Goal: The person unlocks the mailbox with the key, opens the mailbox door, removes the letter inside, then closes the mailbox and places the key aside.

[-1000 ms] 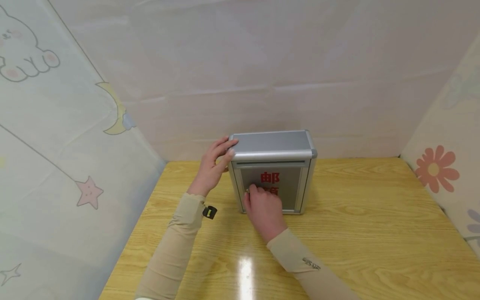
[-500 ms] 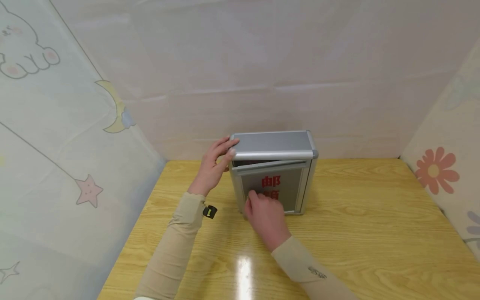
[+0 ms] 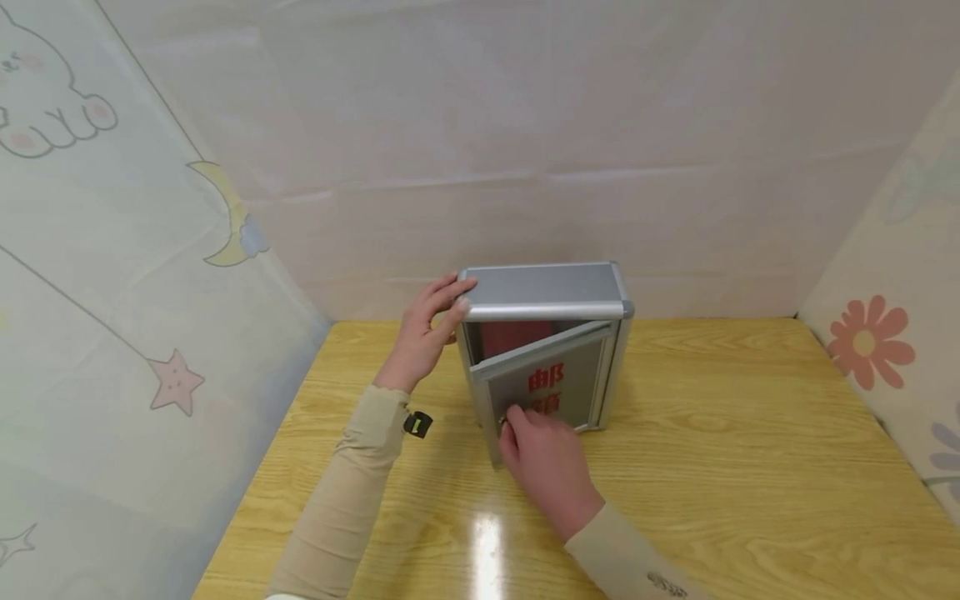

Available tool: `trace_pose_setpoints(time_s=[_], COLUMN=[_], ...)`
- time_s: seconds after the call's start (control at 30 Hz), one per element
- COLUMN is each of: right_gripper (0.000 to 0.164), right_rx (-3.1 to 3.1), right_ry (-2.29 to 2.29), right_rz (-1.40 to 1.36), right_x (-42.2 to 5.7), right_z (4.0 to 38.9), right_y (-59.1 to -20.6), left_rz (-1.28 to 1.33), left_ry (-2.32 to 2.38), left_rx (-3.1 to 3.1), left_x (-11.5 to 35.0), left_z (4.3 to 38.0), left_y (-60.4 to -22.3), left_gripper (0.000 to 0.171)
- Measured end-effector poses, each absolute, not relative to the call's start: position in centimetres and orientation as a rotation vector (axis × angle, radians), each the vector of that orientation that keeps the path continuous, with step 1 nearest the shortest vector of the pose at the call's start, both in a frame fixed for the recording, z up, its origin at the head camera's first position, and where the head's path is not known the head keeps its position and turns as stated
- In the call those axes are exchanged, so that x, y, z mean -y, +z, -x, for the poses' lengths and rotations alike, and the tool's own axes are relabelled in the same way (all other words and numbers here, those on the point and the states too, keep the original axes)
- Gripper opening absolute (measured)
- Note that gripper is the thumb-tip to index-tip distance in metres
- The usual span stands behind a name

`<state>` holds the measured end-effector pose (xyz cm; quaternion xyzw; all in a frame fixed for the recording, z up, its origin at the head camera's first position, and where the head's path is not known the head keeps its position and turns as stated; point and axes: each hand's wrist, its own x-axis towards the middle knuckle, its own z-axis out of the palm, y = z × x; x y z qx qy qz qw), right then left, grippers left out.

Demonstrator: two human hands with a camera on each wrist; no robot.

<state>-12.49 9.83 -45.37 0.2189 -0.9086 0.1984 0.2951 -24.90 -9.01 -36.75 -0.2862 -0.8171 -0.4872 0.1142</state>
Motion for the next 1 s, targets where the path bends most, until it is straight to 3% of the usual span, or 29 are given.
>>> trace_pose_setpoints(time_s=[1.0], right_gripper=[0.010], right_rx=[2.464], right_ry=[0.695], right_rz=[-0.499], right_x=[-13.6], right_z=[7.3], right_y=[-44.6], left_rz=[0.848], left_ry=[-1.432], left_rx=[2.409], left_x=[9.2], left_z=[24.6], left_y=[-36.3], left_gripper=[0.047])
